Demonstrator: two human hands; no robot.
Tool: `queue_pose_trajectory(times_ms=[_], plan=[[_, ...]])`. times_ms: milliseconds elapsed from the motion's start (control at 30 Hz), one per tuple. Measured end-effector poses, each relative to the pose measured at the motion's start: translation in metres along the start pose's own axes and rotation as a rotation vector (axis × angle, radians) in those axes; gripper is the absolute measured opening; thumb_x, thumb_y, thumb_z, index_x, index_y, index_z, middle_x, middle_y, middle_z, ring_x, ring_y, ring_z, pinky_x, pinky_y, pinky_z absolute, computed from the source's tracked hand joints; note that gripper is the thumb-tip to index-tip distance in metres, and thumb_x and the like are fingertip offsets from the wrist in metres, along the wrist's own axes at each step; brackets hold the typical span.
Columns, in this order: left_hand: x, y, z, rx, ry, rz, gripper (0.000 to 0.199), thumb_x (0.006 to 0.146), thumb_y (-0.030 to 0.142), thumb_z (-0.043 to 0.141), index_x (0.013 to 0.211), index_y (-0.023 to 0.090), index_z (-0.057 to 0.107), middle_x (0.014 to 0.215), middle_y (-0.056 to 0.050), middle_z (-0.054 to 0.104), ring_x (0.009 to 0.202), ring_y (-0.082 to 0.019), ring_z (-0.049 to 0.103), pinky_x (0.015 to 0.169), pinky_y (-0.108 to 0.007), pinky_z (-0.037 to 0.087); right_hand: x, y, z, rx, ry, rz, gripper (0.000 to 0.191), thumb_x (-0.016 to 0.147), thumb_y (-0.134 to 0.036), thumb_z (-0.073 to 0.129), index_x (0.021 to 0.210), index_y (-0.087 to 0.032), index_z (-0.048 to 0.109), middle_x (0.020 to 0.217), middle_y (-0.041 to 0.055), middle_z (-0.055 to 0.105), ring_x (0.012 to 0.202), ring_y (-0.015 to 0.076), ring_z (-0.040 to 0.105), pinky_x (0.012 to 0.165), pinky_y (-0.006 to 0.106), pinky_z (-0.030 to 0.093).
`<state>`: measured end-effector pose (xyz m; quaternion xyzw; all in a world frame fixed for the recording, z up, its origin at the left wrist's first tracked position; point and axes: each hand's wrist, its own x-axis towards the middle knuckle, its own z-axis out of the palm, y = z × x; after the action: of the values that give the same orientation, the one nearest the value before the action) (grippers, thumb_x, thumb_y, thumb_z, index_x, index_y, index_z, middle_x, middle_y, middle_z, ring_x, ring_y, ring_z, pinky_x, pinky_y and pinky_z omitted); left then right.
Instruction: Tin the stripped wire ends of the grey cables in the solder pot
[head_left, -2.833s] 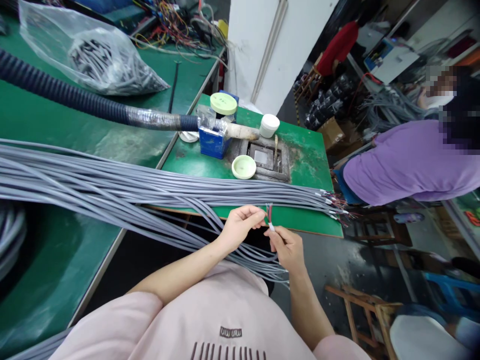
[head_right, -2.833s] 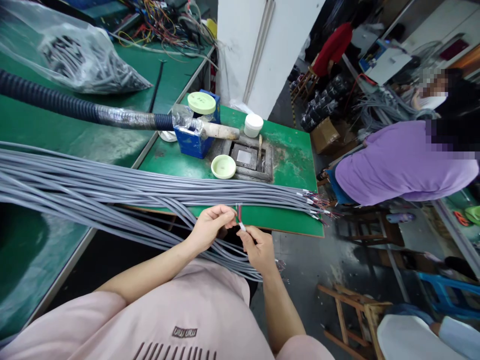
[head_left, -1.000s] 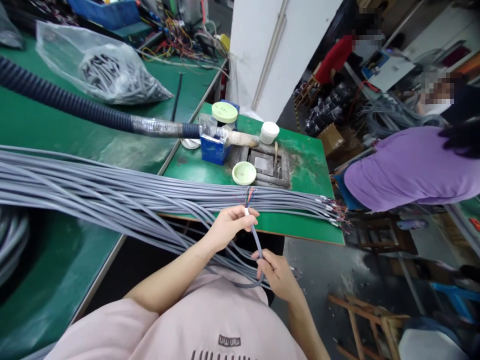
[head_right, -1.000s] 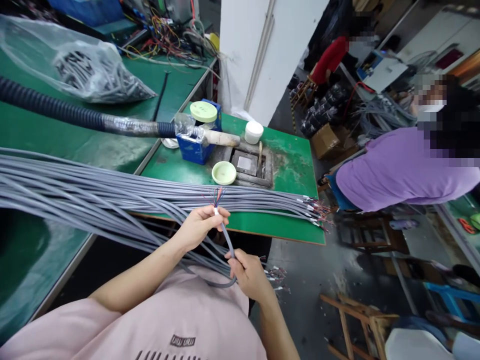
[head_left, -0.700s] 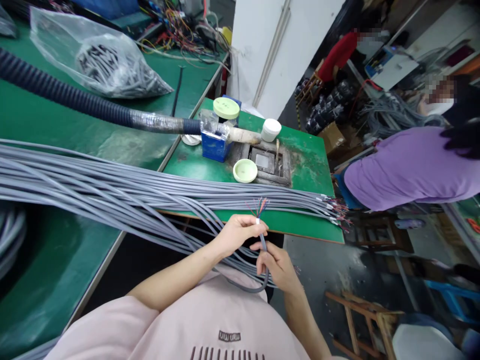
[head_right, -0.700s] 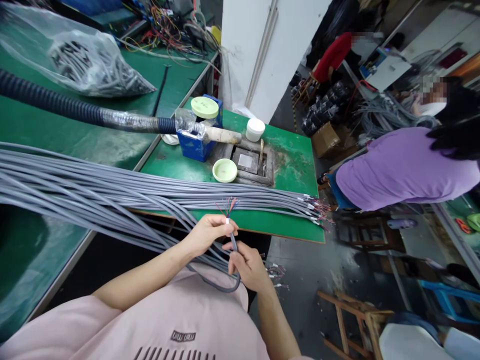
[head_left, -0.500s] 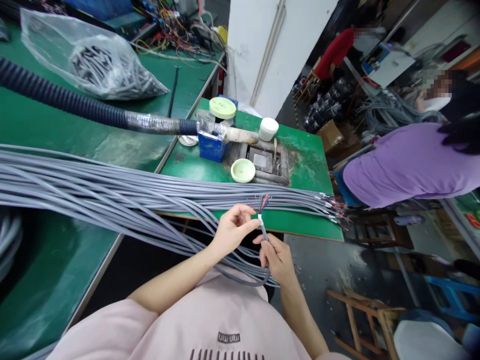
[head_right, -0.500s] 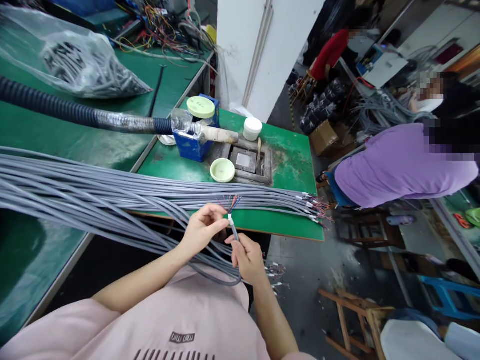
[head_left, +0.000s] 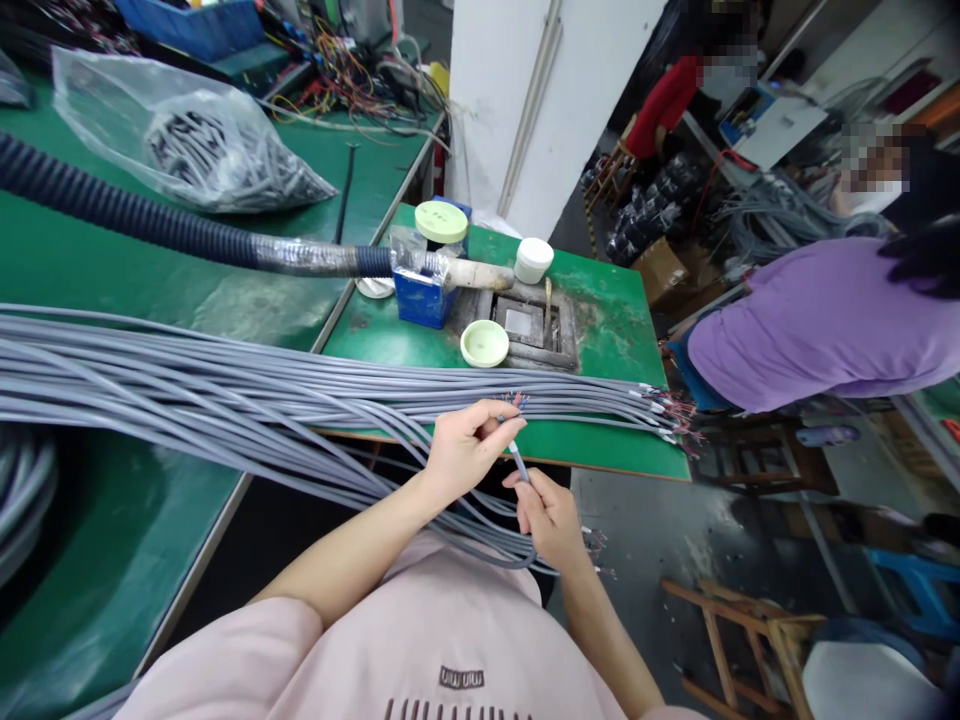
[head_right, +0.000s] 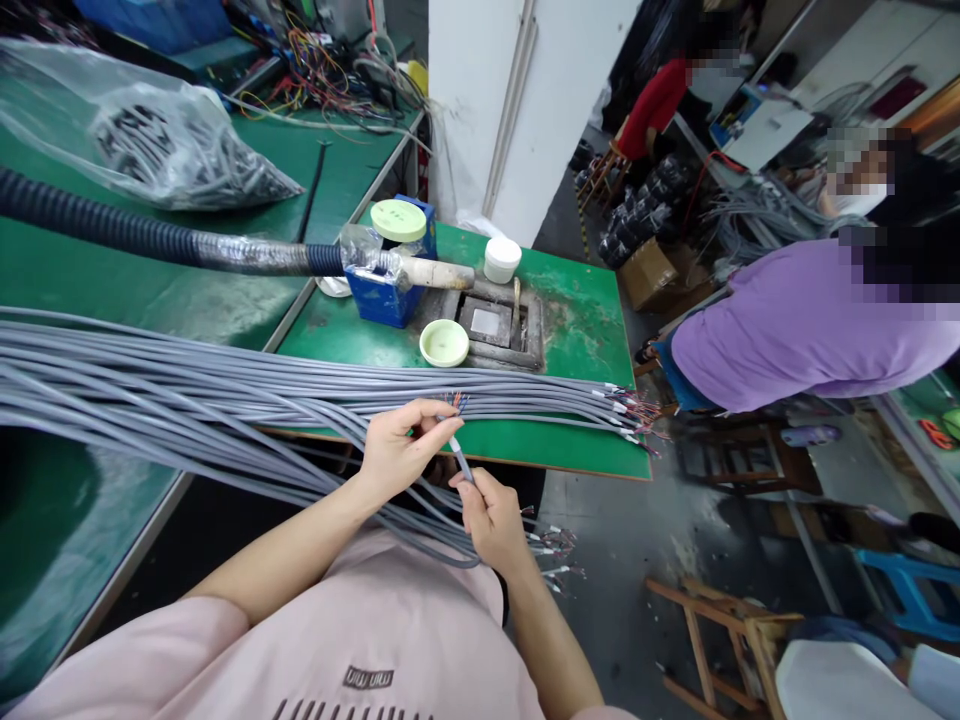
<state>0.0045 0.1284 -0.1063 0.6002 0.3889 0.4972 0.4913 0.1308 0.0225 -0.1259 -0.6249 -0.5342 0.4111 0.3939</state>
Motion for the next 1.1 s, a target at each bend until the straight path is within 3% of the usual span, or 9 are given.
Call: queue_pose_trajectory(times_ms=[100,167,300,400,700,1100], plan=[[-0.006,-0.003,0.001,-0.205,0.024,-0.094,0.012,0.070,0.030,0.074,0.073,0.018,0.070,0.049,0.005,0.050,0.046,-0.006,0.041,0.050,-0.020,0.036,-0.001,0.001,-0.001,0.026,0.025,-0.013,0.029,0.094,-0.037,0.039,0.090,-0.017,0.059,0.044,-0.0078,0.043,0.038,0.0074,0.040,0.043,0.019,0.035],[-0.009,-0.007,0.002,-0.462,0.017,-0.242,0.016,0.069,0.031,0.075,0.073,0.017,0.068,0.047,0.006,0.047,0.044,-0.005,0.037,0.046,-0.019,0.032,-0.002,0.002,-0.003,0.037,0.031,-0.029,0.028,0.094,-0.036,0.039,0.090,-0.017,0.059,0.044,-0.0079,0.043,0.038,0.0071,0.040,0.044,0.019,0.034],[-0.010,-0.014,0.006,-1.055,-0.134,-0.637,0.023,0.072,0.032,0.074,0.075,0.015,0.060,0.050,0.008,0.040,0.043,-0.003,0.033,0.041,-0.015,0.028,-0.003,0.003,-0.005,0.038,-0.028,-0.086,0.026,0.095,-0.032,0.039,0.091,-0.017,0.060,0.046,-0.0080,0.043,0.040,0.0064,0.040,0.044,0.019,0.033],[-0.007,-0.014,0.008,-1.225,-0.248,-0.810,0.020,0.072,0.025,0.072,0.071,0.013,0.056,0.052,0.007,0.040,0.044,-0.004,0.036,0.040,-0.014,0.030,-0.004,0.004,-0.005,0.014,-0.076,-0.122,0.025,0.095,-0.028,0.039,0.090,-0.017,0.060,0.047,-0.0078,0.044,0.041,0.0061,0.041,0.045,0.019,0.033],[0.006,-0.015,0.004,-1.246,-0.417,-0.782,0.011,0.067,0.017,0.063,0.063,0.012,0.054,0.053,0.003,0.044,0.045,-0.006,0.037,0.037,-0.014,0.026,-0.007,0.004,-0.005,0.013,-0.113,-0.124,0.026,0.095,-0.028,0.039,0.091,-0.017,0.062,0.047,-0.0075,0.045,0.041,0.0063,0.043,0.046,0.019,0.034],[-0.004,-0.019,0.003,-1.325,-0.294,-0.722,0.011,0.071,0.020,0.069,0.075,0.011,0.065,0.058,0.001,0.057,0.052,-0.008,0.051,0.051,-0.020,0.042,-0.004,0.022,-0.005,0.167,-0.034,-0.081,0.025,0.096,-0.034,0.042,0.090,-0.018,0.060,0.045,-0.0081,0.044,0.040,0.0064,0.040,0.045,0.020,0.032]])
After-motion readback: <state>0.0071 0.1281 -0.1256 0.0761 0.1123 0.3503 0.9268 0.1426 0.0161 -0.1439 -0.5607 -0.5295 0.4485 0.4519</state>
